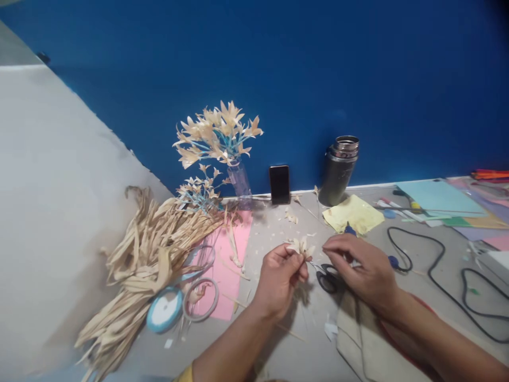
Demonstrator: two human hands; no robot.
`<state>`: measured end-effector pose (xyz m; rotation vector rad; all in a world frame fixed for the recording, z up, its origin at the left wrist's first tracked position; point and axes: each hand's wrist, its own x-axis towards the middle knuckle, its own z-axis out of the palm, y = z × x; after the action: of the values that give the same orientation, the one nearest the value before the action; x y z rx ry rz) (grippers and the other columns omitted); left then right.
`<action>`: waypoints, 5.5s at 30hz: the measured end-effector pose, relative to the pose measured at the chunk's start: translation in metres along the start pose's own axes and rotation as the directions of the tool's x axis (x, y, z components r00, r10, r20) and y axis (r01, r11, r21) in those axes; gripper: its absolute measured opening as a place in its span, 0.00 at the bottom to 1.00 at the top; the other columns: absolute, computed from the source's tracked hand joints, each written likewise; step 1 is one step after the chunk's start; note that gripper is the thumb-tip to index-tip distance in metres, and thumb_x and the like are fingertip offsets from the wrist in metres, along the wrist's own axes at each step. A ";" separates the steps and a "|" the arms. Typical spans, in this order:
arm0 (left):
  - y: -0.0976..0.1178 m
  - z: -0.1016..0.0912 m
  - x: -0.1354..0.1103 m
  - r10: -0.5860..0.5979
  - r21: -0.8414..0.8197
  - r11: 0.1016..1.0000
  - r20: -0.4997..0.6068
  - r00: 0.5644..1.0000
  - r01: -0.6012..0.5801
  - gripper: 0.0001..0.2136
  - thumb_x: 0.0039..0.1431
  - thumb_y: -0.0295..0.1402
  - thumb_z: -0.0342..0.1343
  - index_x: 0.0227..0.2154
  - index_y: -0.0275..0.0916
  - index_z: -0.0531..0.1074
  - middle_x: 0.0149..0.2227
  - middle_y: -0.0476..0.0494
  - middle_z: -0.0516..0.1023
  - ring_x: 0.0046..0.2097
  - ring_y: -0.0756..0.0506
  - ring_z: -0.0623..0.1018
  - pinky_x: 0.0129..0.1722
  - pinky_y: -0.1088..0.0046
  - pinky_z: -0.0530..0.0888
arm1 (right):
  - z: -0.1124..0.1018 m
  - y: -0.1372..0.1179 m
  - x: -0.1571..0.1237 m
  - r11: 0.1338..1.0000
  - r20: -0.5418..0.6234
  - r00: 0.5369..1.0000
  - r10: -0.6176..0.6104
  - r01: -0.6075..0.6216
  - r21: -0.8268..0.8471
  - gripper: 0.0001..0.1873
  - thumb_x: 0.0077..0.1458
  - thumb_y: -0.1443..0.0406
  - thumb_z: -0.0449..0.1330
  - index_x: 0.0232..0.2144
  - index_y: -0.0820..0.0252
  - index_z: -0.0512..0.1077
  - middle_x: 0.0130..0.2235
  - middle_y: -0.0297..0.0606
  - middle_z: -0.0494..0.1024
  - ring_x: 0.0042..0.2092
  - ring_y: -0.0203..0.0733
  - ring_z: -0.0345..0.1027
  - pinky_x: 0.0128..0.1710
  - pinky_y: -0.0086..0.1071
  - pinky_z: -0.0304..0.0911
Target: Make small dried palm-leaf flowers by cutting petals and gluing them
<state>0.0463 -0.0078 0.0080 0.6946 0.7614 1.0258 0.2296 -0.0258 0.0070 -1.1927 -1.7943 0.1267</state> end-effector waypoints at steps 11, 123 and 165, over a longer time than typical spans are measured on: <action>-0.009 0.012 0.002 0.106 0.274 0.955 0.033 0.994 -0.111 0.10 0.49 0.36 0.67 0.26 0.36 0.73 0.21 0.48 0.73 0.23 0.52 0.70 0.26 0.76 0.66 | -0.003 0.003 -0.013 0.270 0.433 0.694 0.575 -0.661 0.700 0.17 0.51 0.55 0.69 0.32 0.59 0.68 0.19 0.24 0.65 0.20 0.29 0.53 0.20 0.26 0.49; -0.031 0.015 0.028 -0.002 0.159 0.987 -0.156 0.988 0.028 0.14 0.46 0.35 0.68 0.30 0.38 0.68 0.18 0.53 0.72 0.19 0.53 0.69 0.20 0.79 0.65 | 0.005 0.017 -0.031 0.210 0.489 0.629 0.604 -0.718 0.664 0.15 0.54 0.61 0.65 0.44 0.61 0.74 0.28 0.30 0.69 0.23 0.29 0.54 0.22 0.26 0.49; -0.052 0.023 0.017 -0.063 -0.107 0.993 -0.060 0.996 0.057 0.17 0.41 0.33 0.74 0.29 0.36 0.71 0.28 0.48 0.79 0.26 0.53 0.74 0.26 0.79 0.69 | 0.010 0.013 -0.030 0.349 0.351 0.659 0.666 -0.690 0.634 0.17 0.50 0.54 0.69 0.30 0.60 0.71 0.23 0.31 0.74 0.21 0.31 0.62 0.21 0.25 0.57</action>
<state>0.0951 -0.0139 -0.0247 0.5477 0.7726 1.0293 0.2333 -0.0379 -0.0250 -1.2226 -0.9189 1.2654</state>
